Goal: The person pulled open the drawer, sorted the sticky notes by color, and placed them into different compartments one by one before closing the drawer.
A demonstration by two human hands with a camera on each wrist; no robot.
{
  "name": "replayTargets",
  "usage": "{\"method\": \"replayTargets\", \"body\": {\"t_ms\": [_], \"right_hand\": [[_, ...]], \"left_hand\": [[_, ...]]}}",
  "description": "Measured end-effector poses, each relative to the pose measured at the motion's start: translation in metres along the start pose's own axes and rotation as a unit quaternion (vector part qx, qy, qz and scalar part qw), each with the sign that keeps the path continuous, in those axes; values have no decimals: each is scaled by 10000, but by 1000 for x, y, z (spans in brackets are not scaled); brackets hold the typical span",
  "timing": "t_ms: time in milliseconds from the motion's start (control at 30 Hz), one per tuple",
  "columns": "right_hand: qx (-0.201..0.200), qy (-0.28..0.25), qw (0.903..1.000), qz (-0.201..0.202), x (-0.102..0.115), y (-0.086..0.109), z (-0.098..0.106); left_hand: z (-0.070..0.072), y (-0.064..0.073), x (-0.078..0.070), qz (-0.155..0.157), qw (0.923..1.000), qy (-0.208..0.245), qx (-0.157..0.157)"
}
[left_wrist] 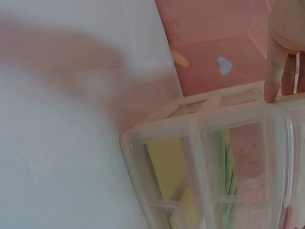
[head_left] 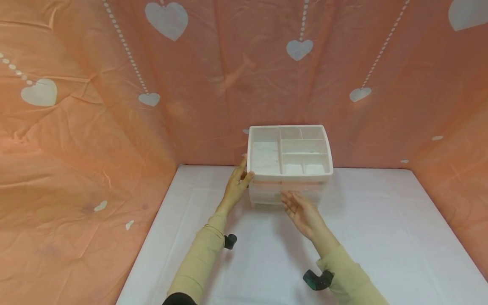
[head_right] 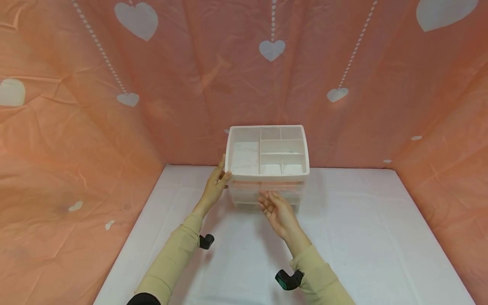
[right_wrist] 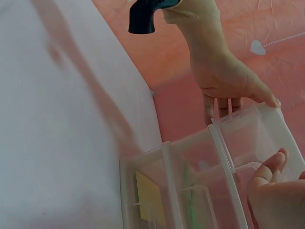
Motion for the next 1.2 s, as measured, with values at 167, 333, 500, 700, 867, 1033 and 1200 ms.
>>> {"method": "replayTargets", "body": {"t_ms": [167,333,500,700,867,1033,1200], "right_hand": [[145,-70,9998,100,5,-4,0],[165,-148,9997,66,8,-6,0],[48,-138,9999,55,8,-7,3],[-136,11,9999,106,10,-11,4],[-311,999,9945,-30,12,-9,6],[-391,2496,9675,49,21,4,7],[-398,3219,9431,735,47,26,8]], "left_hand": [[-2,-1,-1,-74,10000,-6,17],[-3,0,0,-21,10000,-60,21],[-4,-1,-1,-61,10000,-55,-15],[-5,-5,-4,-133,9999,20,-23],[-4,-4,-6,-31,9999,-59,108],[3,4,-14,161,9986,-345,369],[18,11,-27,173,9933,-938,659]]}}
Point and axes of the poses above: each hand's wrist, its own y-axis away from the middle knuckle, its own z-axis out of the back of the hand, x = y × z, the point moved 7 cm from there along -y, towards the middle knuckle, and after that the axes turned 5 degrees about -z, right-handed, at the moved point
